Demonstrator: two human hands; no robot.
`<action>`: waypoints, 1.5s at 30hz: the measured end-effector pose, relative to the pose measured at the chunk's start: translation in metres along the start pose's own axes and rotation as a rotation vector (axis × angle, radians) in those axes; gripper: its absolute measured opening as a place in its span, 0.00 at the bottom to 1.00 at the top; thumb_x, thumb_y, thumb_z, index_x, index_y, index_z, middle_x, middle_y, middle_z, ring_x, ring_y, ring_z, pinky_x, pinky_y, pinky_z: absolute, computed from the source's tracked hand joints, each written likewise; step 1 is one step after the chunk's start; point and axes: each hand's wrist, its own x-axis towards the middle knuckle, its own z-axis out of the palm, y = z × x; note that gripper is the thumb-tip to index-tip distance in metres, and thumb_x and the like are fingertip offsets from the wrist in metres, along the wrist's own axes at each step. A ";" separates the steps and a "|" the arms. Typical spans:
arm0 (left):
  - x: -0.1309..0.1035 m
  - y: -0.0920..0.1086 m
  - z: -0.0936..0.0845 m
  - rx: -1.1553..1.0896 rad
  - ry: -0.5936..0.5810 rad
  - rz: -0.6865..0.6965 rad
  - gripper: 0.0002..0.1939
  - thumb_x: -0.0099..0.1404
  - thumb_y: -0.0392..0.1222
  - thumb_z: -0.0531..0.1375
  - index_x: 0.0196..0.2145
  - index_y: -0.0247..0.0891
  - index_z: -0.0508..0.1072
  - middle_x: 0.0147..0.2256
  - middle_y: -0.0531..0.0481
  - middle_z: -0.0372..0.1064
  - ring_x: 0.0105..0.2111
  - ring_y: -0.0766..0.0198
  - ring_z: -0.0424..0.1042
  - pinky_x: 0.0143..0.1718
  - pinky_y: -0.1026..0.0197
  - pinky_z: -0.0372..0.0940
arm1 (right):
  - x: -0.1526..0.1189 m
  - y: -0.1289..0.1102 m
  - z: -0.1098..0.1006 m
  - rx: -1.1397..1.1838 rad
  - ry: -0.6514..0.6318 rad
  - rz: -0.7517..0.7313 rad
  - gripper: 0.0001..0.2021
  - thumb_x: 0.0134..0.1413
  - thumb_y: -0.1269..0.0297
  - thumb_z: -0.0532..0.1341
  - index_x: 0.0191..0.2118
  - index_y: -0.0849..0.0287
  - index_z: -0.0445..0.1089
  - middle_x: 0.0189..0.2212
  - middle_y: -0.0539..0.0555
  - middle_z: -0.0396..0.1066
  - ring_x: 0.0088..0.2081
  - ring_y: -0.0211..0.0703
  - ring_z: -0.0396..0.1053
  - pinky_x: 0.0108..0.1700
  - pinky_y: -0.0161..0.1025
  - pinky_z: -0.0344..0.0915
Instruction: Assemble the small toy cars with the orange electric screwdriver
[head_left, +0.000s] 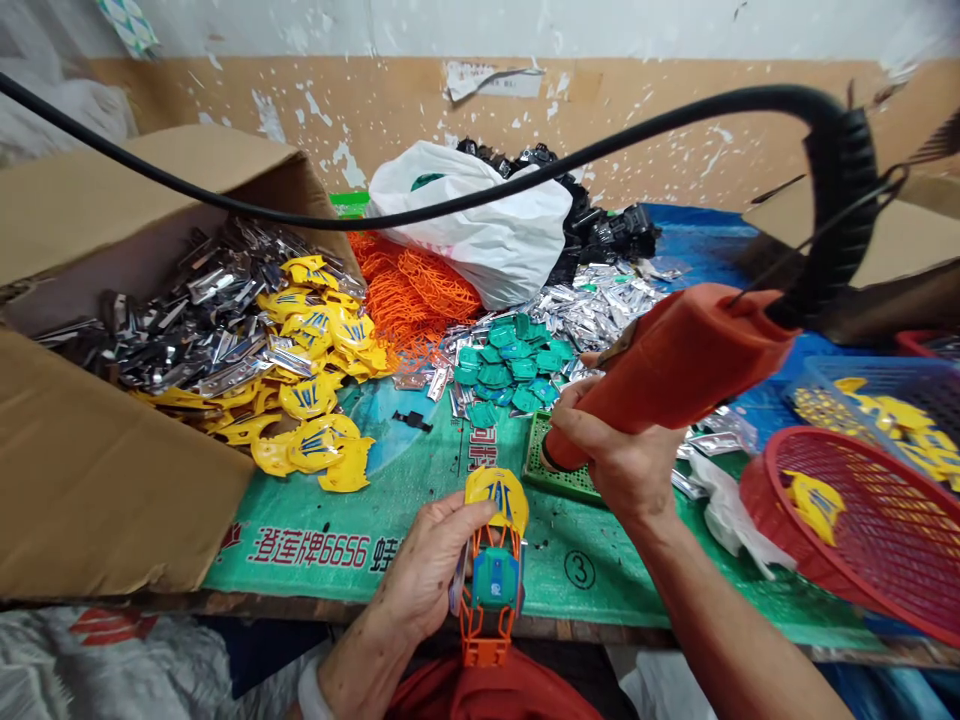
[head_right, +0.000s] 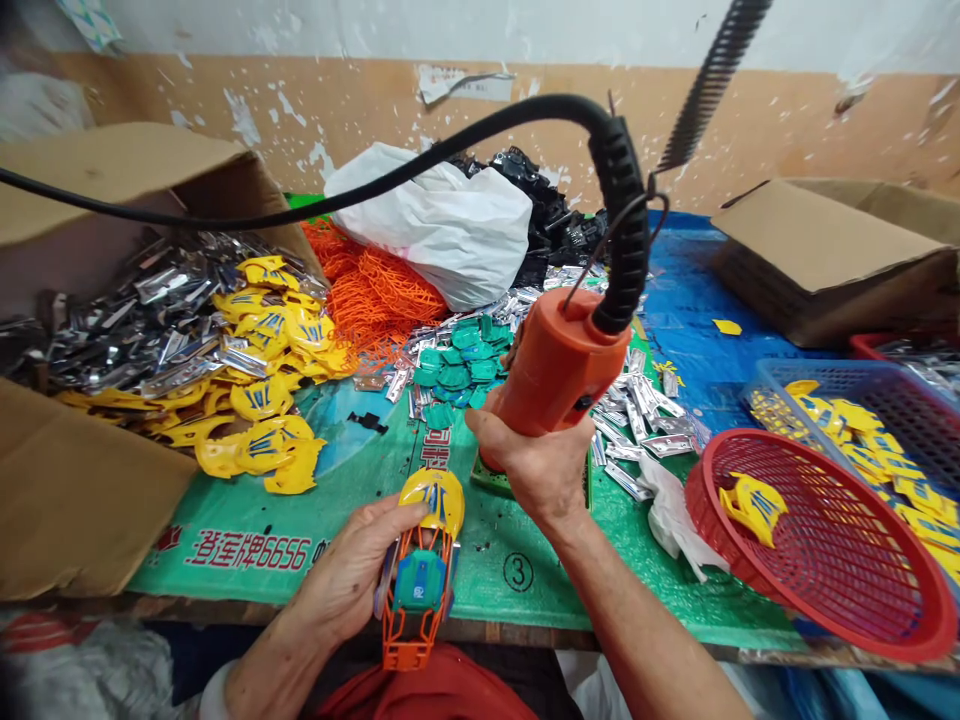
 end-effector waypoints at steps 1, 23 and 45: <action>0.000 0.000 0.000 -0.006 0.007 0.000 0.13 0.51 0.45 0.68 0.28 0.32 0.75 0.18 0.54 0.68 0.13 0.73 0.62 0.14 0.71 0.58 | 0.001 0.000 -0.001 0.007 0.010 -0.001 0.10 0.32 0.70 0.70 0.24 0.58 0.69 0.21 0.46 0.70 0.23 0.38 0.66 0.25 0.38 0.65; 0.006 -0.003 0.004 -0.147 0.012 0.005 0.12 0.50 0.43 0.67 0.29 0.31 0.74 0.21 0.49 0.72 0.18 0.67 0.69 0.21 0.66 0.64 | -0.030 -0.044 -0.004 0.386 -0.259 0.134 0.26 0.39 0.62 0.72 0.47 0.47 0.68 0.24 0.47 0.70 0.28 0.42 0.68 0.33 0.43 0.68; -0.001 0.002 0.010 -0.180 0.064 0.000 0.13 0.46 0.42 0.69 0.28 0.32 0.74 0.18 0.52 0.70 0.17 0.69 0.67 0.18 0.68 0.61 | -0.032 -0.038 -0.010 0.305 -0.378 0.119 0.26 0.43 0.59 0.70 0.50 0.45 0.65 0.28 0.47 0.70 0.31 0.43 0.68 0.37 0.46 0.68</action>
